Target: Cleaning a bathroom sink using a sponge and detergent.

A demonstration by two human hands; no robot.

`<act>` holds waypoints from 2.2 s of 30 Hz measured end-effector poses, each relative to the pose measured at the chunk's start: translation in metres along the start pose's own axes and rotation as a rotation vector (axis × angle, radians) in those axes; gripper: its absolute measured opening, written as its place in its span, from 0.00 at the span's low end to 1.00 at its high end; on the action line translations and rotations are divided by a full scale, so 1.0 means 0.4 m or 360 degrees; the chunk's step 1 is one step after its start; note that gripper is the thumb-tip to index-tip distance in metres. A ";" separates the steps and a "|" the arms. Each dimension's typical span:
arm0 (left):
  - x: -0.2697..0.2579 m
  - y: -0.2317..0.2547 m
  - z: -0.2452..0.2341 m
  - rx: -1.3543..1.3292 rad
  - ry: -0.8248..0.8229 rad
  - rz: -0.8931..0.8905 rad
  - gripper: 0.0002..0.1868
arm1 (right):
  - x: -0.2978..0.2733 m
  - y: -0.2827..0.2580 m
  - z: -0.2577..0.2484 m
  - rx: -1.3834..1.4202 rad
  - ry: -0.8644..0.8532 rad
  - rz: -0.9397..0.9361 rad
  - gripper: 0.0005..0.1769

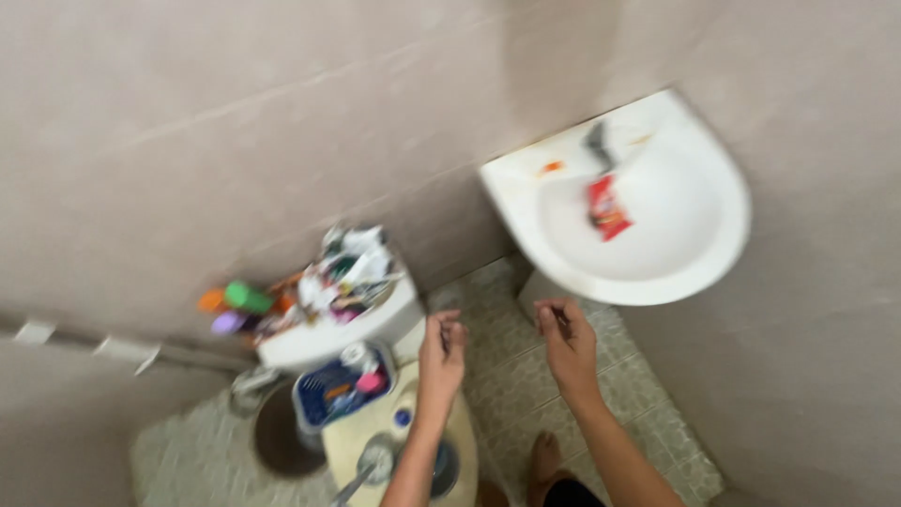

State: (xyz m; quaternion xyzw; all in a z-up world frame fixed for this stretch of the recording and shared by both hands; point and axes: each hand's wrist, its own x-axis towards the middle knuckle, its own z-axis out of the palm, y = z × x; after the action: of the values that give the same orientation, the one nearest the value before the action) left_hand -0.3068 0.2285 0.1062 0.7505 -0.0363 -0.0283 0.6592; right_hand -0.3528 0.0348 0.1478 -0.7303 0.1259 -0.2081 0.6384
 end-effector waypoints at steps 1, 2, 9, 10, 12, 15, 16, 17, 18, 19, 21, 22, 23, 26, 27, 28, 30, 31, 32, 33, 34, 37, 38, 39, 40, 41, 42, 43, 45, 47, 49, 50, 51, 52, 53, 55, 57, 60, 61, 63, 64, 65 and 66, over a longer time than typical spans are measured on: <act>0.004 0.013 0.044 -0.0008 -0.0037 0.0020 0.17 | 0.018 -0.001 -0.048 -0.0007 0.0040 -0.0013 0.12; 0.008 0.024 0.088 0.0017 -0.0134 0.0045 0.17 | 0.036 0.001 -0.094 -0.0060 0.0062 0.0013 0.12; 0.021 0.093 0.312 0.0068 -0.0534 0.0016 0.14 | 0.220 0.125 -0.326 -0.0293 0.0164 0.0041 0.13; 0.031 0.082 0.341 0.0072 -0.0540 0.0014 0.14 | 0.263 0.160 -0.349 -0.0291 0.0169 0.0046 0.13; 0.054 0.059 0.395 0.0070 -0.0534 0.0045 0.12 | 0.357 0.233 -0.388 -0.0433 0.0160 -0.0049 0.17; 0.125 0.055 0.467 0.0095 -0.0438 0.0156 0.13 | 0.528 0.452 -0.414 -0.0530 0.0186 -0.0131 0.23; 0.167 0.058 0.488 0.0102 -0.0431 0.0151 0.13 | 0.568 0.480 -0.420 -0.0523 0.0177 -0.0128 0.23; 0.215 0.062 0.511 0.0239 -0.0360 0.0173 0.14 | 0.614 0.506 -0.426 -0.0635 0.0109 -0.0252 0.23; 0.263 0.066 0.534 0.0376 -0.0288 0.0194 0.14 | 0.661 0.533 -0.432 -0.0745 0.0040 -0.0377 0.23; 0.324 0.054 0.559 0.0379 -0.0274 0.0188 0.14 | 0.692 0.543 -0.423 -0.0740 0.0026 -0.0379 0.23; 0.442 0.025 0.604 0.0621 0.0040 0.0613 0.09 | 0.749 0.565 -0.404 -0.1036 -0.0070 -0.0408 0.27; 0.502 0.009 0.632 0.0626 0.0051 0.0598 0.09 | 0.767 0.574 -0.403 -0.1033 -0.0089 -0.0405 0.27; 0.564 -0.006 0.653 0.0707 0.0156 0.0561 0.09 | 0.784 0.583 -0.396 -0.1056 -0.0048 -0.0303 0.34; 0.702 -0.022 0.711 0.0873 0.0309 0.0347 0.09 | 0.819 0.558 -0.384 -0.1057 -0.0042 -0.0066 0.43; 0.740 -0.022 0.732 0.0946 0.0341 0.0181 0.10 | 0.826 0.541 -0.386 -0.1043 -0.0055 0.0072 0.45; 0.760 -0.019 0.743 0.0948 0.0350 0.0171 0.10 | 0.839 0.553 -0.395 -0.1043 -0.0069 0.0071 0.45; 0.798 -0.009 0.760 0.1034 0.0366 -0.0040 0.11 | 0.861 0.574 -0.409 -0.1084 -0.0147 0.0221 0.49; 0.814 -0.028 0.769 0.1040 0.0374 -0.0053 0.11 | 0.873 0.578 -0.415 -0.1082 -0.0162 0.0225 0.49; 0.828 -0.047 0.775 0.1027 0.0410 -0.0044 0.09 | 0.883 0.581 -0.420 -0.1061 -0.0228 0.0263 0.51; 0.841 -0.066 0.778 0.1014 0.0447 -0.0035 0.07 | 0.892 0.583 -0.423 -0.1040 -0.0295 0.0301 0.54; 0.852 -0.091 0.784 0.1021 0.0456 -0.0048 0.07 | 0.899 0.601 -0.429 -0.1037 -0.0312 0.0304 0.54; 0.875 -0.119 0.788 0.0813 0.0420 0.0164 0.05 | 0.916 0.637 -0.432 -0.1002 -0.0421 0.0336 0.58; 0.873 -0.101 0.788 0.0791 0.0375 0.0196 0.04 | 0.916 0.641 -0.432 -0.1024 -0.0434 0.0301 0.59; 0.871 -0.083 0.790 0.0765 0.0330 0.0229 0.04 | 0.918 0.644 -0.434 -0.1050 -0.0446 0.0265 0.59; 0.870 -0.078 0.788 0.0767 0.0339 0.0223 0.04 | 0.918 0.642 -0.435 -0.1049 -0.0456 0.0262 0.59; 0.867 -0.074 0.788 0.0688 0.0369 0.0217 0.06 | 0.918 0.640 -0.437 -0.1070 -0.0500 0.0242 0.59; 0.863 -0.070 0.787 0.0608 0.0399 0.0211 0.07 | 0.916 0.637 -0.439 -0.1090 -0.0543 0.0222 0.60; 0.858 -0.069 0.784 0.0609 0.0410 0.0204 0.07 | 0.918 0.649 -0.443 -0.1091 -0.0556 0.0219 0.60; 0.842 -0.068 0.773 0.0558 0.0383 0.0105 0.12 | 0.918 0.672 -0.446 -0.1128 -0.0628 0.0112 0.55; 0.828 -0.092 0.756 0.0517 0.0387 0.0157 0.10 | 0.901 0.669 -0.455 -0.1142 -0.0630 0.0061 0.52; 0.781 -0.065 0.723 0.0476 0.0407 0.0212 0.08 | 0.882 0.643 -0.461 -0.1154 -0.0642 -0.0004 0.49; 0.743 -0.024 0.701 0.0418 0.0383 0.0032 0.07 | 0.873 0.618 -0.464 -0.1076 -0.0631 -0.0042 0.46; 0.703 0.016 0.677 0.0357 0.0370 -0.0148 0.07 | 0.866 0.593 -0.463 -0.0995 -0.0631 -0.0085 0.44; 0.666 0.004 0.646 0.0355 0.0414 -0.0157 0.07 | 0.850 0.591 -0.468 -0.0989 -0.0671 -0.0106 0.44; 0.627 -0.008 0.614 0.0235 0.0487 -0.0167 0.08 | 0.839 0.588 -0.471 -0.0776 -0.0696 -0.0119 0.43; 0.552 -0.059 0.532 0.0115 0.0622 -0.0182 0.08 | 0.813 0.555 -0.463 -0.0553 -0.0780 -0.0145 0.42; 0.472 -0.141 0.432 0.0112 0.0842 -0.0179 0.08 | 0.784 0.497 -0.443 -0.0350 -0.0819 -0.0063 0.41; 0.342 -0.221 0.255 0.0701 0.1174 0.0208 0.06 | 0.754 0.455 -0.418 -0.0355 -0.0903 -0.0167 0.42; 0.313 -0.185 0.211 0.0715 0.1230 0.0184 0.06 | 0.743 0.426 -0.398 -0.0344 -0.0963 -0.0177 0.42; 0.259 -0.116 0.126 0.0707 0.1403 -0.0223 0.07 | 0.721 0.372 -0.361 -0.0441 -0.0963 -0.0224 0.46; 0.245 -0.116 0.083 0.0713 0.1447 -0.0243 0.07 | 0.704 0.331 -0.343 -0.0432 -0.1010 -0.0231 0.46; 0.237 -0.116 0.043 0.0787 0.1489 -0.0120 0.07 | 0.688 0.290 -0.330 -0.0489 -0.1013 -0.0233 0.45; 0.230 -0.116 0.003 0.0862 0.1527 0.0003 0.10 | 0.675 0.250 -0.319 -0.0547 -0.1016 -0.0236 0.45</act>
State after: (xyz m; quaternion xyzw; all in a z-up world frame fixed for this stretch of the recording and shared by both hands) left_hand -0.2145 0.2248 0.0606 0.8221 0.2615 0.3280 0.3851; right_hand -0.1660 -0.2141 0.1006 -0.8620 -0.0996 0.0087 0.4969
